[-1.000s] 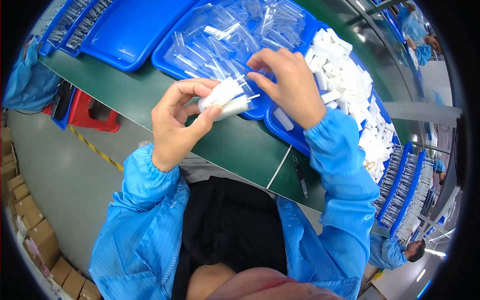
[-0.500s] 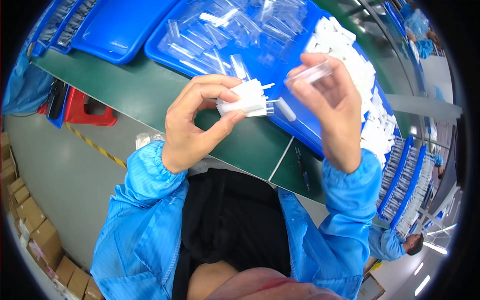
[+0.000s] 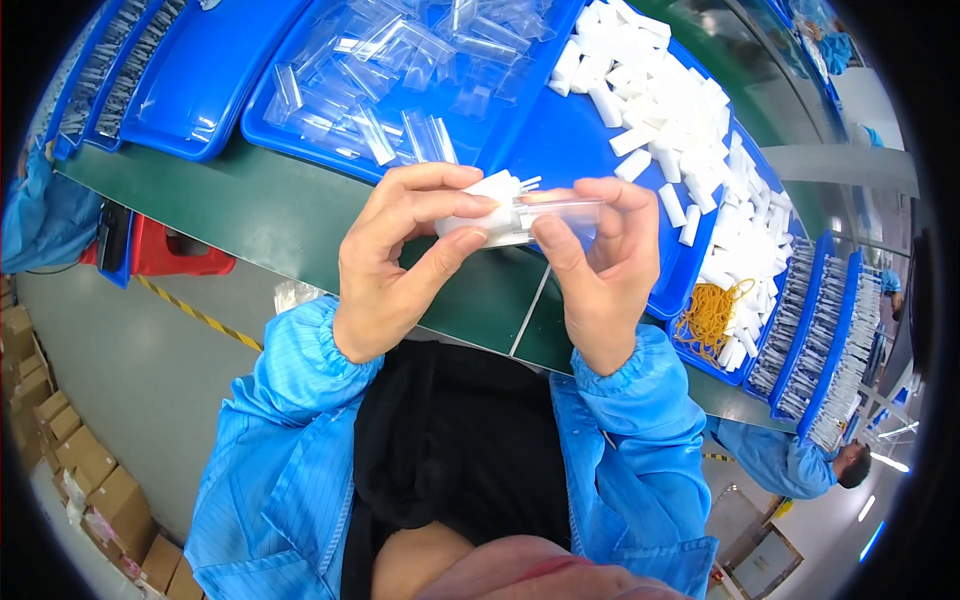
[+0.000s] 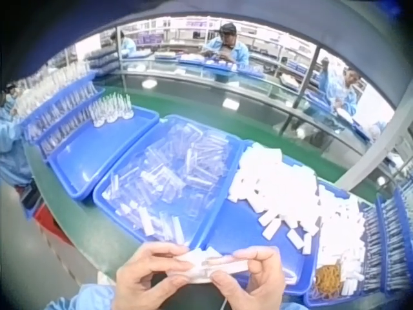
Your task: The person assembles components by mounting white blocks and transparent sleeves onto a pinned base by hand, binding the bundled parts with a rubber band, and working on the assembly with a hand tool.
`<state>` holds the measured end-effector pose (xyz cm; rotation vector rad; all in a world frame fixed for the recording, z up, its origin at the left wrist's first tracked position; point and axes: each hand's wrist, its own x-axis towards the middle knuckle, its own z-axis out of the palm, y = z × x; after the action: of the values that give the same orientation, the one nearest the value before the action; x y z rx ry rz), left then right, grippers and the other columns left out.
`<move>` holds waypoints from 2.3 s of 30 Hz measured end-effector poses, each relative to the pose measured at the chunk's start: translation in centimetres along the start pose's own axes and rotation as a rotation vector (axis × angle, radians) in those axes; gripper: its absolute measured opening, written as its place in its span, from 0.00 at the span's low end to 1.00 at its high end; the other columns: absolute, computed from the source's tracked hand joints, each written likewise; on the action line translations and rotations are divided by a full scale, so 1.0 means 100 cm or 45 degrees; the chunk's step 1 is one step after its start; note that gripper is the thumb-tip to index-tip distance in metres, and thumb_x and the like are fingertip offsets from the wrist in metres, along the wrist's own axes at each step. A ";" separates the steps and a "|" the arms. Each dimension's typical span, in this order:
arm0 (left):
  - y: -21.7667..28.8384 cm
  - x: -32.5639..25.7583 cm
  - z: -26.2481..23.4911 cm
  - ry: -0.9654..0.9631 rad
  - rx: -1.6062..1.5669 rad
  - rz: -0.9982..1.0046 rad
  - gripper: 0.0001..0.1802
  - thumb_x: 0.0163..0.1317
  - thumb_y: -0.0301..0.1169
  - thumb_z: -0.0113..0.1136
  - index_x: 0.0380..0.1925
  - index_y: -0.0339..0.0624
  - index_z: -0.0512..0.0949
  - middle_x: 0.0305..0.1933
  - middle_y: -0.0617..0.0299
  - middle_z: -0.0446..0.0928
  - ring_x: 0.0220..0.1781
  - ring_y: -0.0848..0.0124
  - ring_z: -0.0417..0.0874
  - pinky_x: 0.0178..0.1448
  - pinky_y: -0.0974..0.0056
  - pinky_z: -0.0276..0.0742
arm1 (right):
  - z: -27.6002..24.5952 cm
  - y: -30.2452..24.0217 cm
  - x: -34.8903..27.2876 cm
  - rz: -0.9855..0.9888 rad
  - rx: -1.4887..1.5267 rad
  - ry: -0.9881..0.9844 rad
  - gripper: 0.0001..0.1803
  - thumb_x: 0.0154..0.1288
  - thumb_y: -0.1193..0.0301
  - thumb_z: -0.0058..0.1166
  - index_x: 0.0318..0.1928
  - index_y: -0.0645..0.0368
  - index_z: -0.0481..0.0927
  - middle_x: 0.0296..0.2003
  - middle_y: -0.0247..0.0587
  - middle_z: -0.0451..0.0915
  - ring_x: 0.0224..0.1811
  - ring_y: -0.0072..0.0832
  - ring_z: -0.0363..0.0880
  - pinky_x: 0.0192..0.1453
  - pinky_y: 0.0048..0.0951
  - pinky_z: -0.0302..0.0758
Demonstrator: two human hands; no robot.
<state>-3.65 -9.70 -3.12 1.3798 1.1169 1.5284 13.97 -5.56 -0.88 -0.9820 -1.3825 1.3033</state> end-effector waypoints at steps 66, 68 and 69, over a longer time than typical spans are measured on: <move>0.016 0.015 -0.005 -0.179 0.073 0.008 0.24 0.54 0.23 0.71 0.51 0.38 0.75 0.62 0.51 0.69 0.64 0.60 0.74 0.58 0.60 0.81 | -0.031 -0.002 0.003 -0.080 -0.218 -0.324 0.19 0.54 0.77 0.71 0.45 0.60 0.76 0.51 0.46 0.74 0.57 0.33 0.77 0.62 0.30 0.73; 0.017 0.015 -0.005 -0.339 0.200 0.056 0.22 0.56 0.21 0.69 0.50 0.37 0.73 0.65 0.49 0.66 0.65 0.59 0.74 0.59 0.59 0.81 | -0.028 -0.001 0.002 -0.092 -0.211 -0.350 0.20 0.53 0.77 0.71 0.45 0.60 0.76 0.52 0.47 0.73 0.58 0.34 0.77 0.63 0.30 0.72; 0.016 0.014 -0.003 -0.339 0.198 0.056 0.22 0.56 0.21 0.69 0.50 0.37 0.73 0.65 0.49 0.66 0.65 0.59 0.74 0.59 0.59 0.81 | -0.027 -0.003 0.001 -0.062 -0.165 -0.326 0.20 0.53 0.78 0.71 0.45 0.59 0.76 0.51 0.47 0.73 0.59 0.34 0.76 0.63 0.31 0.72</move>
<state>-4.09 -8.94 -1.14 1.6685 1.0611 1.2627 16.58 -4.87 -0.69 -0.8834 -1.6931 1.3516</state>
